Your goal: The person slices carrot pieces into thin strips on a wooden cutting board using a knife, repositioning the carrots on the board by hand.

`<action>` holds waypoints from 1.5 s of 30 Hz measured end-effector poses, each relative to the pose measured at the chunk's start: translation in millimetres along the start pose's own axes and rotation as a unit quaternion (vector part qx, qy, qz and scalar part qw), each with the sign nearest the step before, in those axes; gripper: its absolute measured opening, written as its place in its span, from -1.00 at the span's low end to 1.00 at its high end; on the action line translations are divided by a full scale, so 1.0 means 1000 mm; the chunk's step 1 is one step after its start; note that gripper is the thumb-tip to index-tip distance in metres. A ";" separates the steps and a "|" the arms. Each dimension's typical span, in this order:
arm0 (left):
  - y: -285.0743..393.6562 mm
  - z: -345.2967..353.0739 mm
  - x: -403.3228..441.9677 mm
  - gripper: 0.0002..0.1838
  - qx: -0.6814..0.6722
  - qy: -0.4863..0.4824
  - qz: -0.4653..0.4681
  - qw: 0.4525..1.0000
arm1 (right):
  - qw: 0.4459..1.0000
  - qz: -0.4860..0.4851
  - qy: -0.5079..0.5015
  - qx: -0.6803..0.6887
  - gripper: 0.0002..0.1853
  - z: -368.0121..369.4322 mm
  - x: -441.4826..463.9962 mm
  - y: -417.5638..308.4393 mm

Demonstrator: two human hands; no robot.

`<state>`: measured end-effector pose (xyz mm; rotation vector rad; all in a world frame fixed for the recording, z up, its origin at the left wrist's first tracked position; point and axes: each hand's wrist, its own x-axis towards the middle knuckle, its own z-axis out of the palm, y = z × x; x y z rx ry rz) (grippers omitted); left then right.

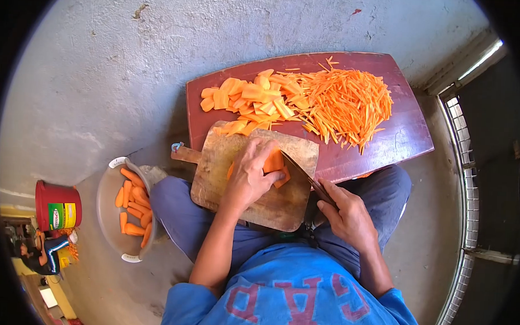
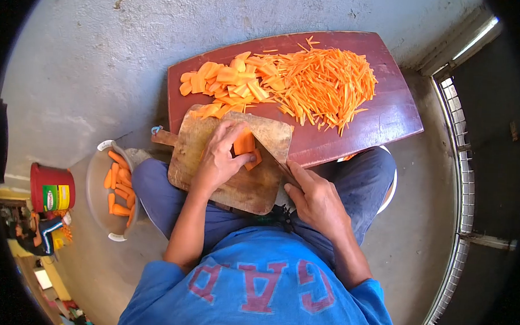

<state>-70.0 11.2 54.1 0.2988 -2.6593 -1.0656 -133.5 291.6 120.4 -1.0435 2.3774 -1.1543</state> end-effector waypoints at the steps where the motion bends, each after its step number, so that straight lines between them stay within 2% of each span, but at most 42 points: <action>1: -0.001 -0.001 -0.001 -0.11 -0.017 0.005 -0.010 1.000 | 1.000 0.001 -0.001 0.004 -0.43 0.000 0.000 0.000; 10: 0.013 -0.010 -0.017 0.04 0.015 -0.036 -0.009 0.999 | 0.997 0.018 -0.030 0.072 -0.41 0.000 0.017 -0.001; 13: 0.018 -0.012 -0.024 0.05 -0.066 -0.034 -0.052 0.996 | 0.996 0.022 -0.013 0.085 -0.44 0.004 0.018 0.001; 16: 0.017 0.000 -0.033 0.00 0.051 0.052 0.020 0.997 | 0.994 0.050 -0.004 0.096 -0.44 0.002 0.015 0.000; 19: 0.020 0.019 -0.040 -0.04 0.003 0.034 0.022 0.999 | 0.992 0.064 -0.008 0.107 -0.43 0.000 0.009 0.003; 22: 0.022 0.030 -0.041 -0.05 0.000 0.058 0.050 0.997 | 0.992 0.072 -0.009 0.106 -0.45 0.000 0.006 0.003; 23: 0.021 0.030 -0.041 -0.09 -0.041 0.033 0.034 0.998 | 0.992 0.076 -0.013 0.104 -0.45 -0.001 0.006 0.000; 26: 0.022 0.033 -0.039 -0.13 -0.006 0.043 0.049 0.998 | 0.993 0.061 -0.010 0.096 -0.45 0.003 0.005 0.005; 27: 0.023 0.030 -0.039 -0.15 0.043 0.023 0.072 0.996 | 0.994 0.053 -0.006 0.093 -0.45 0.005 0.004 0.006; 30: 0.018 0.025 -0.039 -0.12 0.035 0.010 0.109 0.993 | 0.998 0.038 0.017 0.051 -0.42 0.001 -0.004 0.000; 33: 0.017 0.017 -0.045 -0.05 0.022 0.055 0.085 0.995 | 0.990 0.110 0.008 0.087 -0.41 -0.008 -0.019 -0.004; 34: 0.015 0.015 -0.047 -0.04 0.017 0.068 0.079 0.994 | 0.979 0.161 -0.011 0.123 -0.42 -0.013 -0.022 -0.004; 36: 0.013 0.014 -0.052 -0.09 0.026 0.037 0.060 0.997 | 0.944 0.261 -0.052 0.195 -0.43 -0.022 -0.027 -0.001; 39: 0.008 0.016 -0.055 -0.14 0.049 0.021 0.068 0.996 | 0.914 0.246 -0.046 0.318 -0.41 -0.016 -0.034 0.018; 42: 0.013 0.012 -0.054 -0.19 0.050 0.021 0.077 0.996 | 0.894 0.236 -0.050 0.377 -0.39 -0.011 -0.035 0.031; 45: 0.012 0.009 -0.056 -0.20 0.044 0.023 0.084 0.995 | 0.889 0.226 -0.105 0.385 -0.43 -0.017 -0.036 0.036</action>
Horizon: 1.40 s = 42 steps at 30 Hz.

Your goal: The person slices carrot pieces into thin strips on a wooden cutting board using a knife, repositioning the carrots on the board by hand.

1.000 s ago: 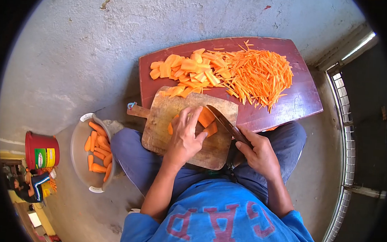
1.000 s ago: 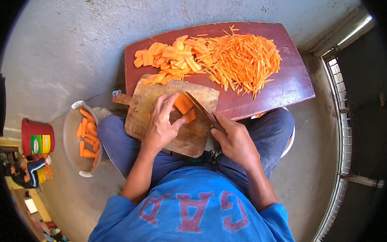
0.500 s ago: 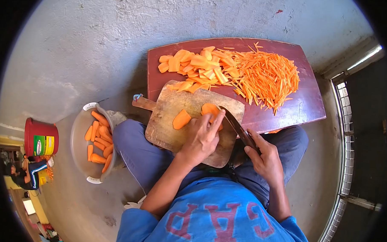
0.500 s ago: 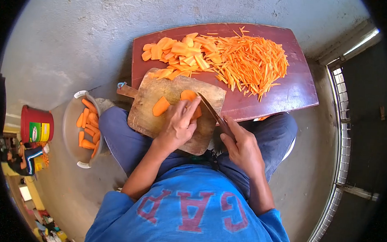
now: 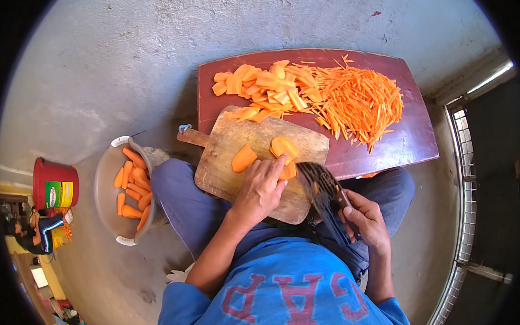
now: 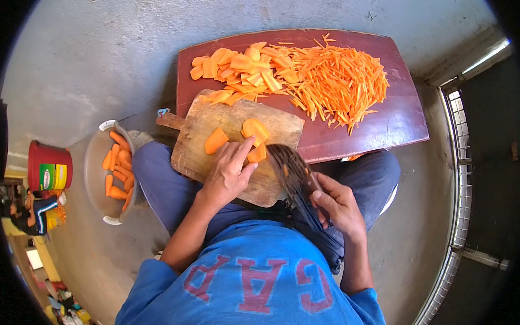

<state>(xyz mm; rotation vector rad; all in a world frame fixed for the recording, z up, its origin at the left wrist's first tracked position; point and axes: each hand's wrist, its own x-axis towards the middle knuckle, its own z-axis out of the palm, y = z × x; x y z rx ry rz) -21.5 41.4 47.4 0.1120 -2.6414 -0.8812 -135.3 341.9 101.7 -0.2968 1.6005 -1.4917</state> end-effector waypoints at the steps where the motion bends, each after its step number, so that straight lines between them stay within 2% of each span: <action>1: 0.000 0.000 0.000 -0.21 -0.004 0.004 0.002 1.000 | 1.000 0.004 -0.014 0.009 -0.44 0.001 0.000 0.000; 4: -0.002 0.001 -0.003 -0.21 -0.033 0.000 0.019 0.999 | 0.998 0.011 -0.050 0.024 -0.46 0.011 -0.001 -0.002; 8: -0.015 -0.004 -0.006 -0.22 -0.048 0.005 -0.002 0.999 | 0.999 -0.013 -0.047 -0.013 -0.44 0.017 0.000 -0.006; 11: -0.029 -0.029 0.024 -0.25 -0.060 0.042 -0.011 0.997 | 0.999 -0.047 -0.012 0.013 -0.39 0.021 0.004 -0.006; 13: -0.023 -0.055 0.063 -0.27 -0.028 0.047 -0.066 0.996 | 0.998 -0.056 -0.001 0.000 -0.38 0.021 0.006 -0.006; 16: -0.064 -0.059 0.086 -0.28 0.150 0.124 -0.001 0.981 | 0.997 -0.075 0.013 -0.009 -0.35 0.022 0.006 -0.009; 20: -0.064 -0.049 0.052 -0.34 0.004 0.078 -0.134 0.988 | 0.993 -0.075 0.065 -0.060 -0.42 0.024 0.001 -0.011; 22: -0.041 -0.038 0.034 -0.33 0.008 0.043 -0.051 0.998 | 0.989 -0.051 0.095 -0.105 -0.49 0.024 0.005 -0.020; 23: -0.031 -0.031 0.030 -0.32 0.010 0.029 -0.012 0.999 | 0.980 -0.082 0.100 -0.150 -0.51 0.024 0.011 -0.021; 25: -0.022 -0.015 0.030 -0.31 0.016 0.029 -0.011 0.999 | 0.954 -0.147 0.102 -0.241 -0.55 0.026 0.028 -0.028; 26: -0.020 -0.009 0.031 -0.31 0.021 0.030 -0.011 0.999 | 0.954 -0.119 0.100 -0.257 -0.55 0.029 0.032 -0.038; 29: -0.018 -0.004 0.040 -0.37 -0.009 0.031 -0.072 0.997 | 0.902 -0.250 0.083 -0.343 -0.49 0.029 0.056 -0.032; 30: -0.022 -0.003 0.040 -0.40 -0.013 0.027 -0.060 0.998 | 0.923 -0.169 0.063 -0.340 -0.50 0.034 0.053 -0.048; 33: -0.027 0.002 0.035 -0.50 -0.010 0.017 -0.030 0.999 | 0.900 -0.228 0.068 -0.366 -0.48 0.038 0.054 -0.039; 38: -0.012 -0.005 0.005 -0.60 0.004 0.007 -0.018 1.000 | 0.932 -0.177 0.024 -0.315 -0.43 0.048 0.024 -0.044; 42: -0.006 -0.004 -0.014 -0.59 -0.006 0.021 -0.020 1.000 | 0.945 -0.158 0.024 -0.286 -0.45 0.056 0.011 -0.031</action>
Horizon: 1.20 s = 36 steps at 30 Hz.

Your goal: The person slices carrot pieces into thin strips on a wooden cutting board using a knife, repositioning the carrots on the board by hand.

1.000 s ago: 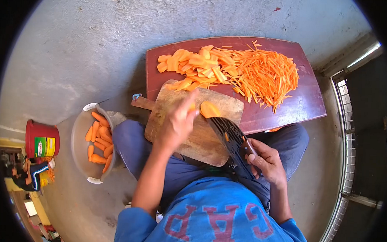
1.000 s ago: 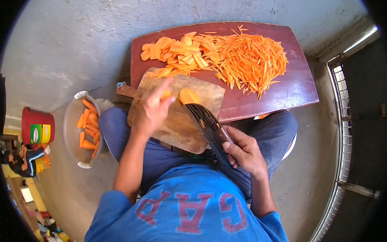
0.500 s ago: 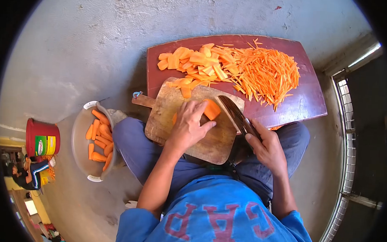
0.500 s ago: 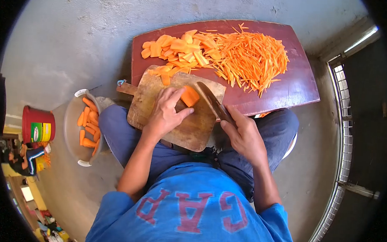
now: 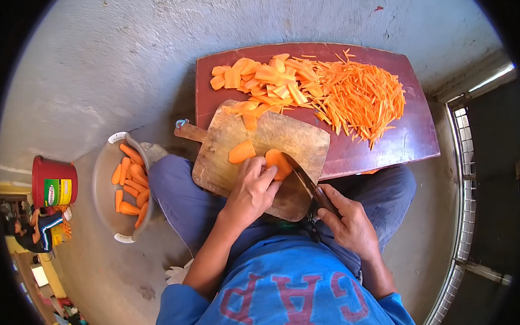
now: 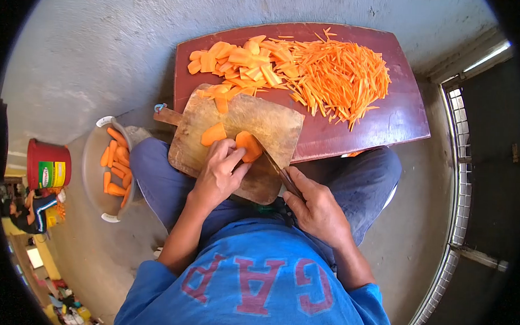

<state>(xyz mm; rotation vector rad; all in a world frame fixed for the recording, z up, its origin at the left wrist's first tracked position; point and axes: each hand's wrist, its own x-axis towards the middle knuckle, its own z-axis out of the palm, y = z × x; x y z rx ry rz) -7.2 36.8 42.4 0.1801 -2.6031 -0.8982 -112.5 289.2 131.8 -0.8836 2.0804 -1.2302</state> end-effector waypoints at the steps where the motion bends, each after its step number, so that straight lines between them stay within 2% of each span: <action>1: -0.001 0.000 -0.003 -0.59 -0.008 -0.002 -0.007 1.000 | 1.000 0.002 0.001 -0.001 -0.46 0.002 -0.001 -0.001; 4: -0.002 0.000 -0.001 -0.59 -0.027 0.004 -0.013 1.000 | 0.998 0.057 -0.019 0.023 -0.44 -0.002 0.003 -0.010; 9: 0.000 -0.002 0.007 -0.58 -0.004 0.011 0.049 0.999 | 1.000 0.015 0.001 -0.004 -0.41 0.006 0.001 0.003; 13: 0.003 -0.001 0.009 -0.61 0.019 -0.020 0.056 0.998 | 0.997 -0.030 0.031 -0.064 -0.37 0.009 -0.001 0.003; 21: -0.005 0.007 0.009 -0.62 0.077 -0.023 0.110 0.991 | 0.985 -0.017 -0.029 -0.170 -0.29 0.006 -0.005 -0.023; 28: -0.004 0.004 0.009 -0.65 0.091 -0.045 0.118 0.988 | 0.978 -0.021 -0.054 -0.201 -0.31 0.000 -0.009 -0.036; 36: -0.003 0.006 0.010 -0.68 0.076 -0.049 0.100 0.991 | 0.978 -0.071 -0.046 -0.192 -0.36 0.020 0.031 -0.015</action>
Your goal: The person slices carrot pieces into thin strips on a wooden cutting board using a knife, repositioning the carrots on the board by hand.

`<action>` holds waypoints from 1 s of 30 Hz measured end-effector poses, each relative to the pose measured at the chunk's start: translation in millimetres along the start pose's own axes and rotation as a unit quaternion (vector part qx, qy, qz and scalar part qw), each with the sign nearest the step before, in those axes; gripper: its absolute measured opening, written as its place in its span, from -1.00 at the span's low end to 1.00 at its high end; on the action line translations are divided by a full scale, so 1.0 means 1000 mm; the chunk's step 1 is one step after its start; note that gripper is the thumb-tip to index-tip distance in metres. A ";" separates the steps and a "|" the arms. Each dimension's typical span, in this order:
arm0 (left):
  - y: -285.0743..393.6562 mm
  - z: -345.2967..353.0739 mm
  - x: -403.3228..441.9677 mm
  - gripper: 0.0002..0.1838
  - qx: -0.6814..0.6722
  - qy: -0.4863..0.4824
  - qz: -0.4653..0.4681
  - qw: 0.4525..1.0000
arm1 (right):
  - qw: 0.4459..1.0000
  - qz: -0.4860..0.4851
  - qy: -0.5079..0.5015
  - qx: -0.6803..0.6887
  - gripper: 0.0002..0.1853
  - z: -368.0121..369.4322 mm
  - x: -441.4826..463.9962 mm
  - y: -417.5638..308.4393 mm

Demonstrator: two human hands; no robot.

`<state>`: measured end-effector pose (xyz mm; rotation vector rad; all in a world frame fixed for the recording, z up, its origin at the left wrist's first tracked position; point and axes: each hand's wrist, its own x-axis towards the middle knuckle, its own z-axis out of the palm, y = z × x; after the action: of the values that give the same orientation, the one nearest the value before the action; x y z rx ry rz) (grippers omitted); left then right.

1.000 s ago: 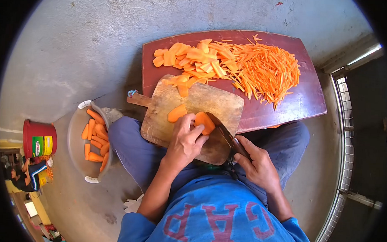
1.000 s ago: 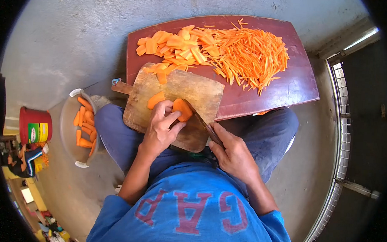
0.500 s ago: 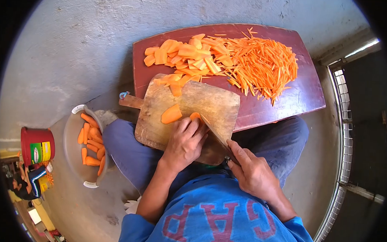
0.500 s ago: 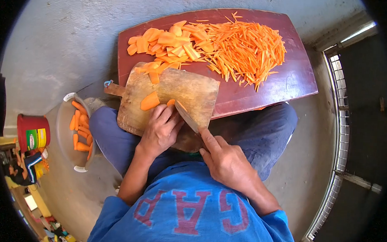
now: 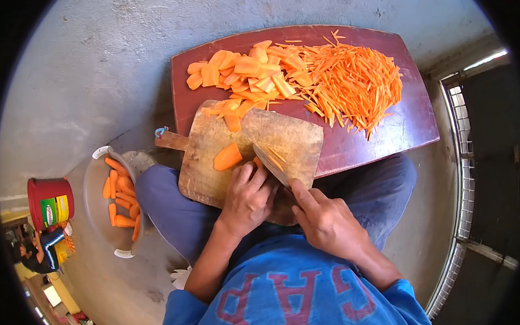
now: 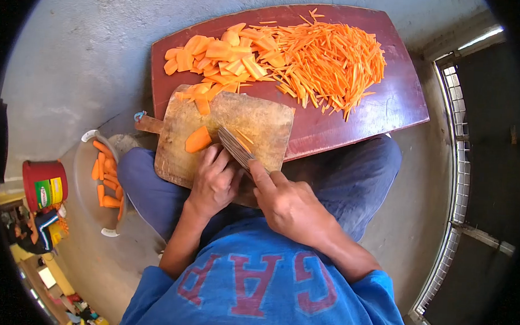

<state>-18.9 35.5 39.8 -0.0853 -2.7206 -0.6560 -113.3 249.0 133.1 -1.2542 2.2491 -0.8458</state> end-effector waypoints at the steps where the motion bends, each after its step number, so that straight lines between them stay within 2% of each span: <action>1: 0.000 0.000 0.001 -0.69 -0.004 0.005 0.005 1.000 | 1.000 0.002 -0.004 0.001 -0.35 -0.006 -0.003 -0.002; 4: -0.002 0.002 0.000 -0.69 -0.012 0.020 0.009 1.000 | 0.999 0.029 -0.017 0.004 -0.36 -0.020 -0.026 -0.013; 10: -0.003 0.006 -0.005 -0.66 -0.010 0.015 0.002 1.000 | 1.000 -0.011 0.015 0.012 -0.37 0.000 0.004 0.001; 16: -0.006 0.006 -0.005 -0.67 -0.023 0.024 0.007 0.999 | 1.000 0.022 -0.012 -0.003 -0.35 -0.009 -0.017 -0.008; 19: -0.003 0.007 -0.004 -0.66 -0.021 0.018 -0.003 1.000 | 0.999 -0.031 0.031 0.008 -0.34 0.009 0.009 0.007; 25: -0.007 0.005 -0.004 -0.67 -0.036 0.028 0.009 0.999 | 0.999 0.033 -0.008 0.014 -0.31 -0.007 -0.022 -0.010; 28: -0.005 0.007 -0.006 -0.66 -0.030 0.025 -0.003 0.999 | 0.999 -0.009 0.022 0.022 -0.31 0.010 0.004 0.005; 30: -0.003 0.007 -0.006 -0.65 -0.038 0.018 -0.019 0.999 | 1.000 0.002 0.013 0.022 -0.33 0.005 0.005 0.001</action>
<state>-15.4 36.1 30.1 -0.0389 -2.6695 -0.7649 -113.3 243.4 129.0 -1.2255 2.2410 -0.9094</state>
